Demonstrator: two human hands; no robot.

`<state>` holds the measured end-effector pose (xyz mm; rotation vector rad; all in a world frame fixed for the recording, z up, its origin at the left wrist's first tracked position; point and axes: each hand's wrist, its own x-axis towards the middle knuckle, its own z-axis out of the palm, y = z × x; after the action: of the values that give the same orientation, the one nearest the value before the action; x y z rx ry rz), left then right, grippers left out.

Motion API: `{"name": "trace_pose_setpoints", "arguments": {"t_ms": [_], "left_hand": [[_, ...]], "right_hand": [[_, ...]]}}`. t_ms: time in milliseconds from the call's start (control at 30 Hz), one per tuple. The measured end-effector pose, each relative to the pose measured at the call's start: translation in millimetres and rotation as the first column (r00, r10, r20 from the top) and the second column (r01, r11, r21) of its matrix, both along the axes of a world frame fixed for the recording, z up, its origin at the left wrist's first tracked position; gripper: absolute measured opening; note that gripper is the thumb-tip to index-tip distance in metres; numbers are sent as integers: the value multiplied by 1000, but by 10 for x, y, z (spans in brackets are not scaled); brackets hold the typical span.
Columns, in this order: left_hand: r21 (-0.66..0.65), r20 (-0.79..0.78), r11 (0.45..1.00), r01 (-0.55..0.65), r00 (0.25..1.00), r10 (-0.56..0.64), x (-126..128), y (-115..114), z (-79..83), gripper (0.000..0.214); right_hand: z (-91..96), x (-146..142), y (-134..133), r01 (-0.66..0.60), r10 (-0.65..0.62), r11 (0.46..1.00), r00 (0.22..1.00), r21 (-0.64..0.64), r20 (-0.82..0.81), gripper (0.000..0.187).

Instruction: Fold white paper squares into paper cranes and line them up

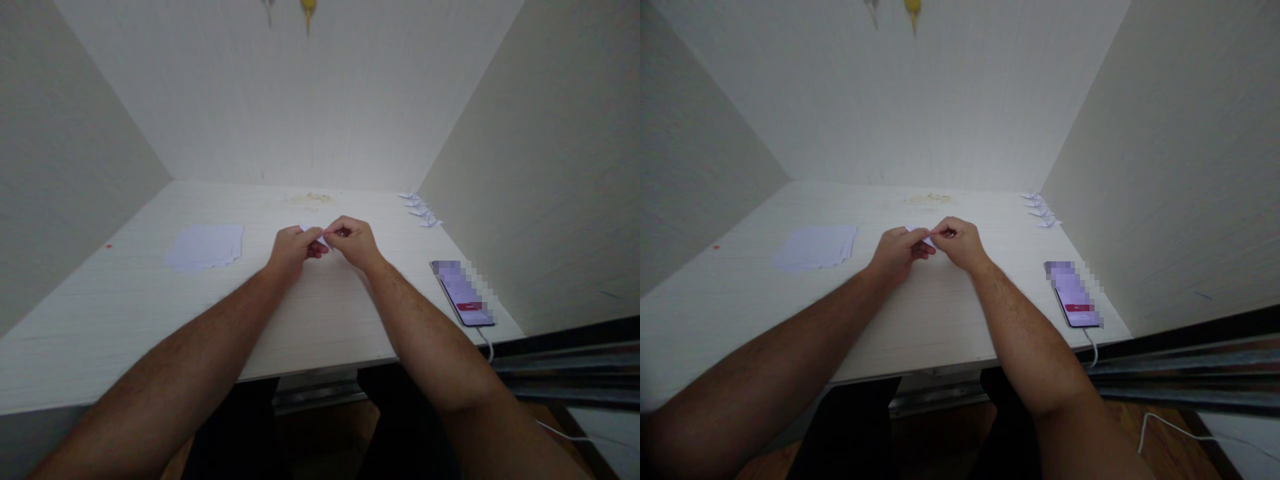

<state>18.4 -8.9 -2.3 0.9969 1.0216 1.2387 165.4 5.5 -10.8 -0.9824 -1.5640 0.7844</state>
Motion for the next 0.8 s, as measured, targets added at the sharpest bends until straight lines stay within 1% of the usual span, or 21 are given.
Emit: {"name": "trace_pose_setpoints", "arguments": {"t_ms": [133,267,433,633,733,800], "left_hand": [[-8,9,1000,1,1000,-1,3,-1,4,16],[4,-36,1000,-17,999,17,4,8,-14,13],[43,-98,999,-28,995,32,6,35,-61,11],[137,-206,990,-46,976,74,-5,49,-80,12],[171,-245,984,-53,965,95,-14,52,-76,13],[202,-267,978,-47,958,102,-22,53,-71,14]], "right_hand": [[13,6,-4,-47,44,996,998,-71,-37,9],[17,-2,-9,-64,59,992,997,-113,-49,10],[2,-12,-4,-57,48,992,996,-112,-76,12],[5,-19,-11,-50,41,989,997,-142,-70,12],[11,-33,-3,-11,4,993,998,-117,-62,12],[7,-43,11,10,-19,995,996,-99,-91,16]]}}
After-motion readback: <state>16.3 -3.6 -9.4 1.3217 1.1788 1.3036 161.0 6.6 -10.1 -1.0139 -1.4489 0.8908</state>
